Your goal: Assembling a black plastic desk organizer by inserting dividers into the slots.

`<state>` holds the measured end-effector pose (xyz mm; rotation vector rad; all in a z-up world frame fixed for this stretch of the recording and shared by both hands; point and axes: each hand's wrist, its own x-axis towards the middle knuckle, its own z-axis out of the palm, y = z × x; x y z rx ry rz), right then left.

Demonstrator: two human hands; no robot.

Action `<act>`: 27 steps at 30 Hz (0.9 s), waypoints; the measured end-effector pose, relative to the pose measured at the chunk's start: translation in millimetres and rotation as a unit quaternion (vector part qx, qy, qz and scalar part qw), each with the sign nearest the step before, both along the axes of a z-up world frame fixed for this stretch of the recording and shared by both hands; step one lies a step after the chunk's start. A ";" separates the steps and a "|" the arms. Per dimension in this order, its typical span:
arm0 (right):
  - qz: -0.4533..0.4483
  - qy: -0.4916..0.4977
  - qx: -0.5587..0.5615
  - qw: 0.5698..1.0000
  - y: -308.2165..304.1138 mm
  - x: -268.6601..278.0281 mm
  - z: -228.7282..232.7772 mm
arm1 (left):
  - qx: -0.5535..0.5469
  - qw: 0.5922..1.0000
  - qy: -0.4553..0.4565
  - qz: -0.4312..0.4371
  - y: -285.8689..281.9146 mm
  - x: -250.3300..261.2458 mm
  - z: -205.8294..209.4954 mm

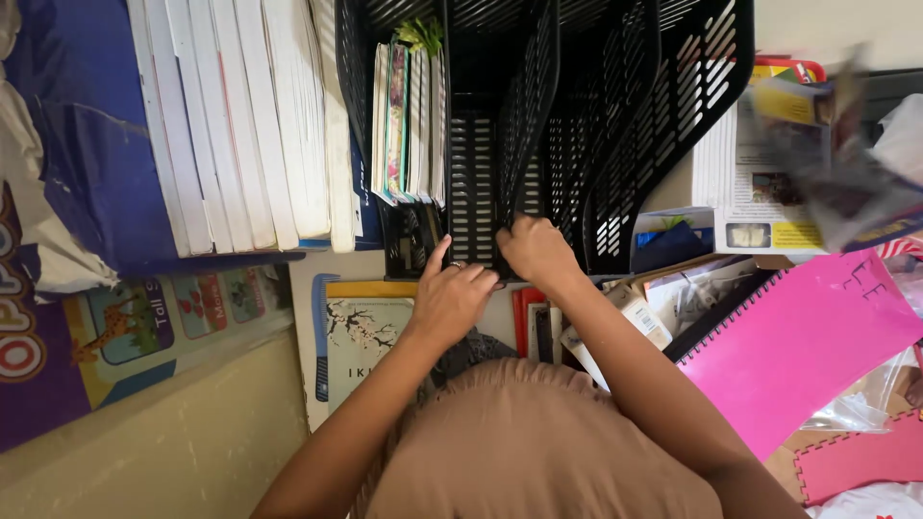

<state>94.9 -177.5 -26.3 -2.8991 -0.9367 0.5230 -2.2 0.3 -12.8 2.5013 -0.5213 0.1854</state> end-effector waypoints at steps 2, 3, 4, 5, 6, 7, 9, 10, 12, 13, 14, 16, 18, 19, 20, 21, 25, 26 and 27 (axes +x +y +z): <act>0.000 -0.011 0.001 1.000 -1.1 -2.6 -2.7 | -0.009 1.000 -0.010 0.005 -3.7 0.3 7.1; 0.003 -0.026 0.005 1.000 -1.6 -3.3 -4.0 | 0.009 1.000 -0.003 0.014 -6.4 1.5 12.2; 0.006 -0.040 0.008 0.999 -2.1 -4.1 -5.1 | 0.027 0.999 0.005 0.022 -9.2 2.5 17.4; 0.005 -0.041 0.008 0.999 -1.9 -3.8 -6.0 | 0.027 0.999 0.004 0.021 -10.9 1.5 13.6; 0.008 -0.037 0.011 0.999 -1.6 -3.3 -6.8 | 0.040 0.998 -0.002 0.039 -12.6 0.6 10.1; 0.011 -0.034 0.013 0.999 -2.0 -2.1 -7.3 | 0.052 0.997 -0.008 0.057 -14.9 0.6 6.4; 0.012 -0.039 0.012 0.999 -1.8 -3.6 -5.9 | 0.043 0.997 -0.027 0.062 -16.1 -1.7 2.0; 0.013 -0.042 0.012 0.999 -1.4 -4.1 -4.8 | 0.034 0.996 -0.045 0.068 -16.6 -2.8 0.0; -0.001 -0.053 0.022 0.998 3.6 -4.1 8.2 | 0.031 0.996 -0.046 0.070 -16.3 -4.0 0.3; -0.014 -0.061 0.034 0.997 7.3 -2.7 14.9 | 0.030 0.996 -0.045 0.073 -15.3 -3.6 0.8; -0.010 -0.065 0.035 0.997 15.7 3.0 42.0 | 0.030 0.995 -0.049 0.076 -14.6 -3.2 0.0; -0.334 -0.005 0.255 0.908 33.4 12.0 95.6 | 0.026 0.996 -0.041 0.071 -13.0 -3.9 -2.5; -0.302 -0.067 0.299 0.903 35.0 32.5 117.2 | 0.034 0.997 -0.016 0.065 -12.2 -5.8 -1.6; -0.272 -0.128 0.340 0.891 35.1 44.5 129.5 | 0.041 0.998 0.011 0.054 -12.8 -4.2 -0.5; -0.268 -0.132 0.341 0.892 37.9 53.3 141.0 | 0.040 0.998 0.006 0.058 -12.6 -4.2 14.8; -0.255 -0.149 0.354 0.887 40.3 63.7 153.3 | 0.027 0.998 0.004 0.054 -13.1 -2.0 29.7; -0.248 -0.156 0.327 0.899 42.9 93.2 166.1 | -0.142 0.976 -0.146 0.077 -18.5 13.6 89.8; -0.246 -0.157 0.326 0.899 44.6 94.3 166.9 | -0.143 0.976 -0.148 0.078 -17.3 38.6 104.3; -0.260 -0.159 0.315 0.899 47.5 94.1 167.0 | -0.146 0.970 -0.164 0.106 -14.9 61.9 118.6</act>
